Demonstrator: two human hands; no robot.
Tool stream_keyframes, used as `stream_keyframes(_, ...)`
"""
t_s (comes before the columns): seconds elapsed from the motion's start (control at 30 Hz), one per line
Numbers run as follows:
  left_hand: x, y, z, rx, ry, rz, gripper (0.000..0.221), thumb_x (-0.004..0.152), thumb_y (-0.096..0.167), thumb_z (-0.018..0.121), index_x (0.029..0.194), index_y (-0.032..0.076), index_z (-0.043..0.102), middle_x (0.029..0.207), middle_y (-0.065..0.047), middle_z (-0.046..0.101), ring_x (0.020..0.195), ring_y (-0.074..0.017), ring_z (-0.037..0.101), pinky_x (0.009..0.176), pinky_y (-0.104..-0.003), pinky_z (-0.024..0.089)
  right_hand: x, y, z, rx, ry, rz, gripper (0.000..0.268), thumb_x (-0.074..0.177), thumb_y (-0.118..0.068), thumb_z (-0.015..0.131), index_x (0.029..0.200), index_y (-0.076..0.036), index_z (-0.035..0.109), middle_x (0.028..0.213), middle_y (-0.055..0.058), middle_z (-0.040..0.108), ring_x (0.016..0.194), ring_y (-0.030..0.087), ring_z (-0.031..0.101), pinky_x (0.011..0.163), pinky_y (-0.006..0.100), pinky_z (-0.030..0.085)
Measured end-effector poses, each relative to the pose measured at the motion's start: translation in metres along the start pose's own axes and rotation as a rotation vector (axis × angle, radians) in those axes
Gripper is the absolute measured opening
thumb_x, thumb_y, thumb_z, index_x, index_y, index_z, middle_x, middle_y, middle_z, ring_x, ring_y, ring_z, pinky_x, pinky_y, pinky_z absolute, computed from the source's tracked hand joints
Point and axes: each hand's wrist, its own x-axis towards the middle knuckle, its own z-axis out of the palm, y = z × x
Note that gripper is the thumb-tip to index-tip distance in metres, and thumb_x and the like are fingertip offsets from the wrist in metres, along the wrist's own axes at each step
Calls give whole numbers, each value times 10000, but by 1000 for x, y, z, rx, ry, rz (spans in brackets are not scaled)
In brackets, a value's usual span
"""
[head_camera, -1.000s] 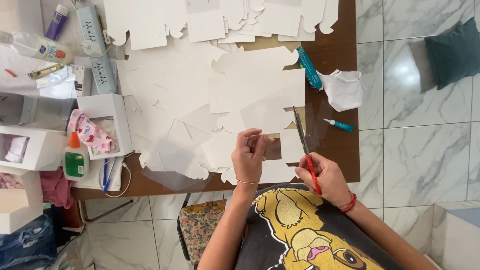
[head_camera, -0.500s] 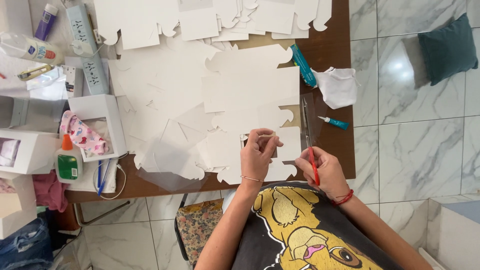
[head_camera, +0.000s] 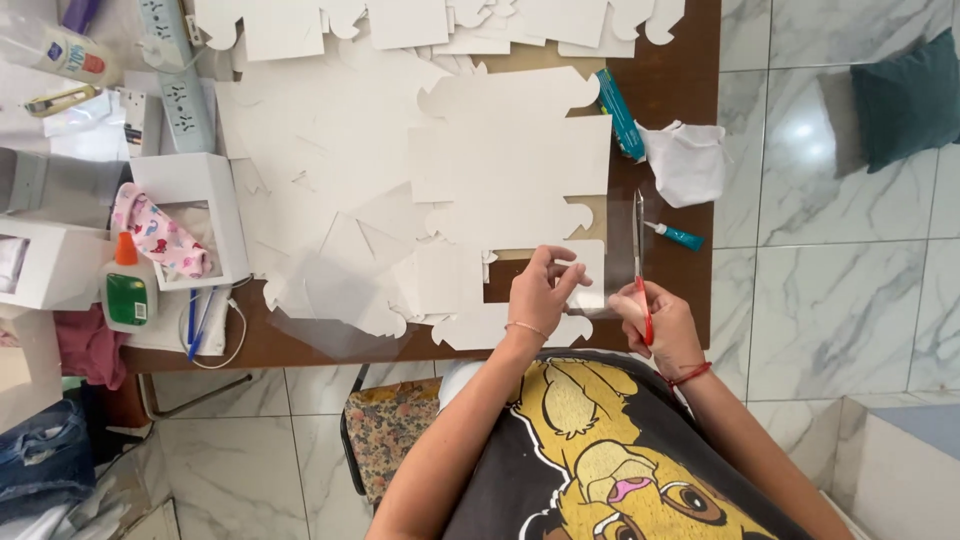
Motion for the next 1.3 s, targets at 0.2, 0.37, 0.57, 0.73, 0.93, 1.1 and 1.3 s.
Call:
stream_keyframes(0.2,10,-22,1,-25,0,-37,161,821,218,543,937,120,491,701,-5,652,393,-86,524,400,-165,419,11,23,-15,-146,63,26,132,728,-64,630,822,-6,557,345,141,431,185,176,381,206,214,273)
stream_keyframes(0.37,9,-33,-13,-282,-2,-24,212,828,207,561,963,88,450,773,-61,652,494,-99,582,441,-141,446,30,69,-51,-792,138,-30,318,677,-194,692,943,-46,599,577,99,610,470,205,592,471,266,464)
stream_keyframes(0.57,-1,-38,-32,-540,2,-57,248,816,188,604,929,81,410,954,-112,635,666,-149,643,549,-164,516,39,112,-69,-1107,205,-354,394,669,-144,691,1019,5,589,703,132,623,638,259,614,581,337,510)
stream_keyframes(0.73,-10,-41,-40,-600,25,-114,267,786,176,641,904,116,409,1004,-82,626,764,-167,646,615,-201,534,34,116,-71,-1185,228,-459,395,677,-111,680,1033,27,580,732,153,602,671,272,614,588,344,521)
stream_keyframes(0.93,-8,-55,-44,-821,71,-171,233,794,107,622,879,138,407,1057,-82,607,854,-208,628,666,-234,538,41,122,-78,-1312,180,-350,469,669,-242,697,1101,-96,591,811,10,588,721,153,620,631,273,528)
stream_keyframes(1.1,-8,-63,-43,-871,84,-222,224,788,97,630,870,136,426,1062,-77,603,859,-201,626,664,-233,544,34,61,-31,-909,154,-401,312,759,-396,681,985,-185,641,816,-39,578,739,132,604,623,224,491)
stream_keyframes(1.3,-8,-90,-39,-809,132,-337,274,750,142,684,882,142,445,1025,-41,620,845,-160,631,694,-248,534,42,22,44,-279,-164,-8,213,719,-109,687,904,-35,612,767,98,644,647,124,616,481,180,476)
